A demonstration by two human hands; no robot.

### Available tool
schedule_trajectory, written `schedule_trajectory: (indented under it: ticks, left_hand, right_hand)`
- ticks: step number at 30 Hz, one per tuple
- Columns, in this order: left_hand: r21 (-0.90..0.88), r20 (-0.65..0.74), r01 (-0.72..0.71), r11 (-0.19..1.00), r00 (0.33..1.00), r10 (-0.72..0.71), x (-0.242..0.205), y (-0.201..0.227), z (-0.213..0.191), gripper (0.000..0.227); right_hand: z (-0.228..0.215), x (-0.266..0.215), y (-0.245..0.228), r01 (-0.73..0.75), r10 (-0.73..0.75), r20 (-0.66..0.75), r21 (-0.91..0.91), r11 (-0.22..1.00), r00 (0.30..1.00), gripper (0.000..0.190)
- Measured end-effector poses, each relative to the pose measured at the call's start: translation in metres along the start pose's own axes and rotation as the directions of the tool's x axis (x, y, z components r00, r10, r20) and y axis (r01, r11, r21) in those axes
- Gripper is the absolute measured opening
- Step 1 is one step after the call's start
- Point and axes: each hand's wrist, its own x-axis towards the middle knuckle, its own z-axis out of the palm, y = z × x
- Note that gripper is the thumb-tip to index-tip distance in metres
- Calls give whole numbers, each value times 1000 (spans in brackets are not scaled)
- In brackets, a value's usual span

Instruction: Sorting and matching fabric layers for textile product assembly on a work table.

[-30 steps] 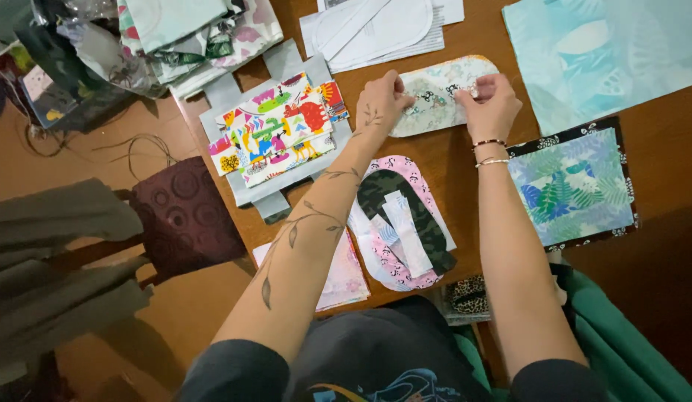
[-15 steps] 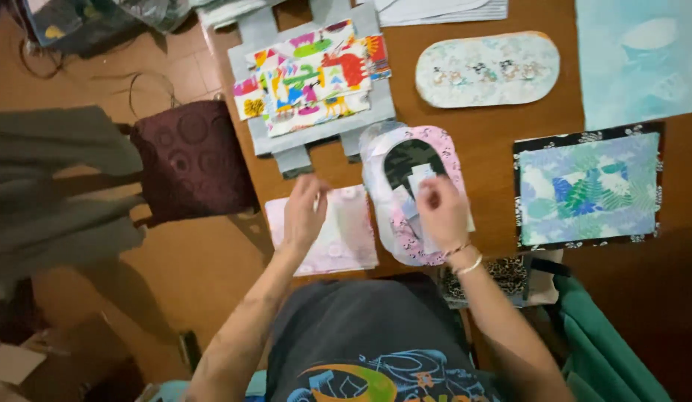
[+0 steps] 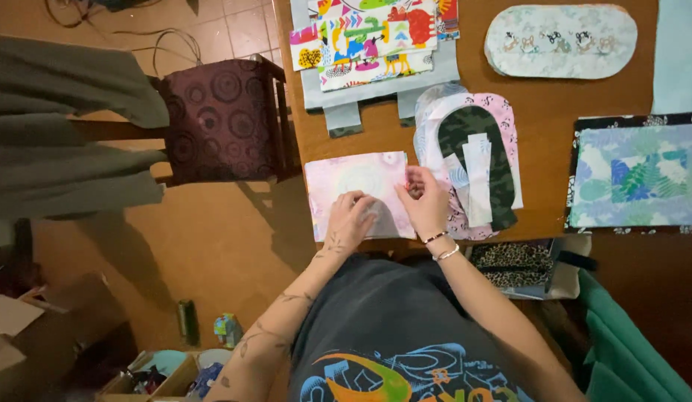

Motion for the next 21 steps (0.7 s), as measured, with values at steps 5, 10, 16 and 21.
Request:
schedule_trajectory:
  ticks: [5, 10, 16, 21]
  left_hand:
    - [-161, -74, 77, 984, 993, -90, 8, 14, -16, 87]
    - [3, -365, 41, 999, 930, -38, 29, 23, -82, 102]
    - [-900, -159, 84, 427, 850, -502, 16, -67, -55, 138]
    - [-382, 238, 508, 772, 861, -449, 9, -103, -25, 36]
  right_hand:
    - [3, -21, -2, 493, -491, 70, -225, 840, 868, 15]
    - [3, -45, -3, 510, -506, 61, -62, 858, 860, 27]
    - [-23, -39, -9, 273, -259, -87, 244, 931, 962, 10]
    - [-33, -28, 14, -57, -1, 204, 276, 959, 979, 70]
